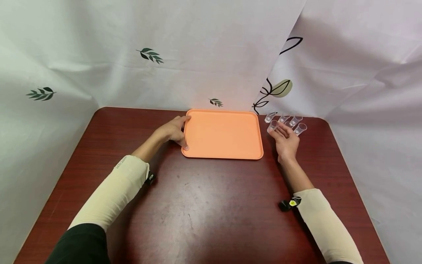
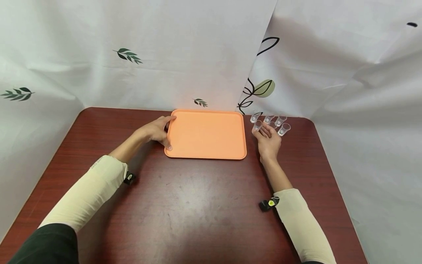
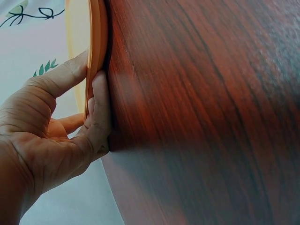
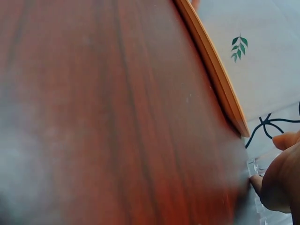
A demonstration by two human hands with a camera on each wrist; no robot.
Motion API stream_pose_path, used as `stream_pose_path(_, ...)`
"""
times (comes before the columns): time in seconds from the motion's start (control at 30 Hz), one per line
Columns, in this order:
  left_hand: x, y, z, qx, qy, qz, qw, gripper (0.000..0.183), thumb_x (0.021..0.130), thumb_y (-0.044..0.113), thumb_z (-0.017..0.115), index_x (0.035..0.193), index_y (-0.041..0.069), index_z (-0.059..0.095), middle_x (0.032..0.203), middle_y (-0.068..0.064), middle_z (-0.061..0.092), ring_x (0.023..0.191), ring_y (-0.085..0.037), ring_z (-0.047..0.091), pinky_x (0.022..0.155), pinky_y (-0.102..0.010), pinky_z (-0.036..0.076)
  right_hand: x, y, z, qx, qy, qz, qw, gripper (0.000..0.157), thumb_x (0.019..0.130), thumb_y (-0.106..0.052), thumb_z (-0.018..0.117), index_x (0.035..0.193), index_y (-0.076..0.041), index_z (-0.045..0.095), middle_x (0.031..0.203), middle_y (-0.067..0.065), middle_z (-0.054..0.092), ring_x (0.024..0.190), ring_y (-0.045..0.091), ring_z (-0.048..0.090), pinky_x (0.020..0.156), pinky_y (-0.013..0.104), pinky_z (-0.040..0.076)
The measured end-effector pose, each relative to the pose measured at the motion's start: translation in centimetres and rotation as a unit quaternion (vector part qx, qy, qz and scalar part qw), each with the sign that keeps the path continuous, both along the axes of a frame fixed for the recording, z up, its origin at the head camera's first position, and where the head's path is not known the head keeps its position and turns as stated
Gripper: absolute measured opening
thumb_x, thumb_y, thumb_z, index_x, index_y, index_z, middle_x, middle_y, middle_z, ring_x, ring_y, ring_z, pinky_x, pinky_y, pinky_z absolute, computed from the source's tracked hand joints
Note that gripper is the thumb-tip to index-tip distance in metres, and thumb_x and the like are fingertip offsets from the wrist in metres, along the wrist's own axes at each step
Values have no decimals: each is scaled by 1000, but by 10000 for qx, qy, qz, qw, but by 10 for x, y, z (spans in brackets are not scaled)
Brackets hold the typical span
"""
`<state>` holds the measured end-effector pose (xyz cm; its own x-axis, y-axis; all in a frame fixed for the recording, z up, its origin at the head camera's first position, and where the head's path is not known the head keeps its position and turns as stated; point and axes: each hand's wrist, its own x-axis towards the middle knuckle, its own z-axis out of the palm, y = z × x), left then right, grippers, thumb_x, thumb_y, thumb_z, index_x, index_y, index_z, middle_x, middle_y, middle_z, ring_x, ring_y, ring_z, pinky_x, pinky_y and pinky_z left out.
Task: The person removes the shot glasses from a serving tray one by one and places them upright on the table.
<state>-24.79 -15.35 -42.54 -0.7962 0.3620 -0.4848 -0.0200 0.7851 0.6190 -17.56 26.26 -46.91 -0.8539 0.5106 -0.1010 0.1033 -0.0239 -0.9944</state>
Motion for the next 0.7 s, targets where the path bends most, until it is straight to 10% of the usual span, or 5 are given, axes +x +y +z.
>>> stream_pose_path(0.27,1,1,0,1,-15,9,10000,147,71,0,105,184,17,13,176,-24,27,153,-38,37,119,-49,46,18,7,4,3,5,148,9999,60,98,0,82,156,0,65,158,23,67,146,27,68,107,18,58)
stream_pose_path(0.7,2,-2,-1,120,5,64,9999,144,72,1,104,183,16,14,175,-25,27,154,-39,37,120,-51,47,34,11,4,-455,-96,243,9986,51,95,2,86,143,8,70,108,-4,84,98,-1,78,89,14,62)
